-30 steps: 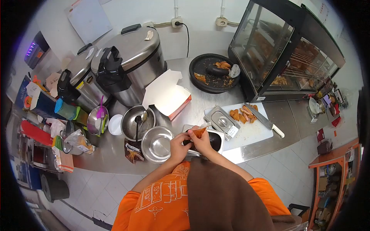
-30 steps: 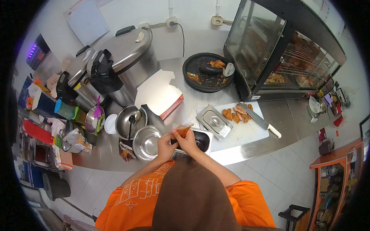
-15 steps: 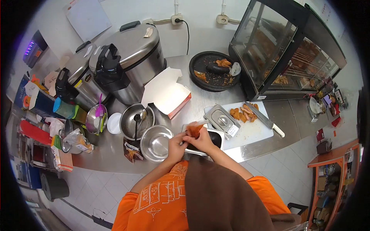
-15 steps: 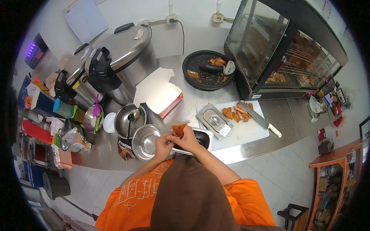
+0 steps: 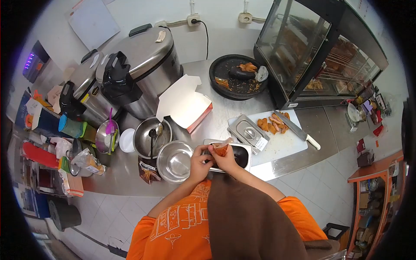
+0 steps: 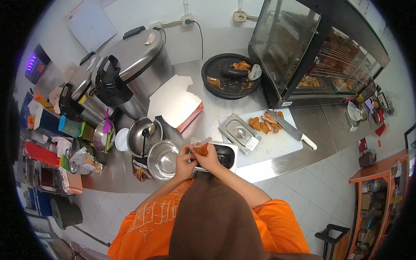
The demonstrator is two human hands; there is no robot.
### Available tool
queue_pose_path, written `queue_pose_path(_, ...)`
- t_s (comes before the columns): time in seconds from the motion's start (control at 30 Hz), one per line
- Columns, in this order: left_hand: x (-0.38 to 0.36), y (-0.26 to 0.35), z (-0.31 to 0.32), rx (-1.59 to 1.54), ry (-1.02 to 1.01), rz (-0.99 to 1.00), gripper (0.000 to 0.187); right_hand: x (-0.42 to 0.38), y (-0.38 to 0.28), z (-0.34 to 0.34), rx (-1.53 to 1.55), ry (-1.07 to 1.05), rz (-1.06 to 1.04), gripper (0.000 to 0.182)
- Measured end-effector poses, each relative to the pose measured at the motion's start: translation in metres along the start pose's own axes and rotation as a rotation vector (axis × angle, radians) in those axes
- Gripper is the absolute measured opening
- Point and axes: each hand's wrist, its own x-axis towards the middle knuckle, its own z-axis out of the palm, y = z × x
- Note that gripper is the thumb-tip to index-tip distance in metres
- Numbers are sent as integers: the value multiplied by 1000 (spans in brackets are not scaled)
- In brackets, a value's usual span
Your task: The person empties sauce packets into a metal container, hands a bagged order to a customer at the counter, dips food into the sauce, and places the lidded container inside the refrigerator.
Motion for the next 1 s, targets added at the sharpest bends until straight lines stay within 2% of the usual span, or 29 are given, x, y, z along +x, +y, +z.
queue_pose_path(0.07, -2, -6, 1, 16, -1, -5, 14, 2, 11, 0, -44, -12, -88, 12)
queue_pose_path(0.17, -4, -10, 0, 31, -42, -21, 15, 9, 21, -9, -189, -146, -263, 9)
queue_pose_path(0.27, -2, -8, -3, 20, -88, 15, 16, 10, -4, -19, -215, -279, 60, 18)
queue_pose_path(0.37, 2, -6, -5, 58, -90, 75, 15, 7, -4, -24, -178, -248, 101, 27)
queue_pose_path(0.4, 2, -7, -4, 36, -57, 61, 14, 5, -9, -22, 27, -268, 53, 34)
queue_pose_path(0.5, 4, -6, -3, 14, -15, 61, 12, -2, -8, -10, 11, 15, 50, 26)
queue_pose_path(0.53, 4, -6, -2, 14, -13, 68, 12, -5, -6, -11, -71, 68, 129, 13)
queue_pose_path(0.67, 4, -4, 1, -27, 0, -6, 11, -5, 3, 2, 174, 268, 129, 25)
queue_pose_path(0.77, 7, 5, -1, -64, 15, -86, 9, 1, 2, 3, 319, 267, 147, 32)
queue_pose_path(0.8, 7, 6, -1, -64, 17, -80, 9, 4, 3, 1, 238, 260, 135, 36)
queue_pose_path(1.0, 5, -1, -5, 18, -67, -31, 8, 14, 14, 4, 184, 253, 187, 34)
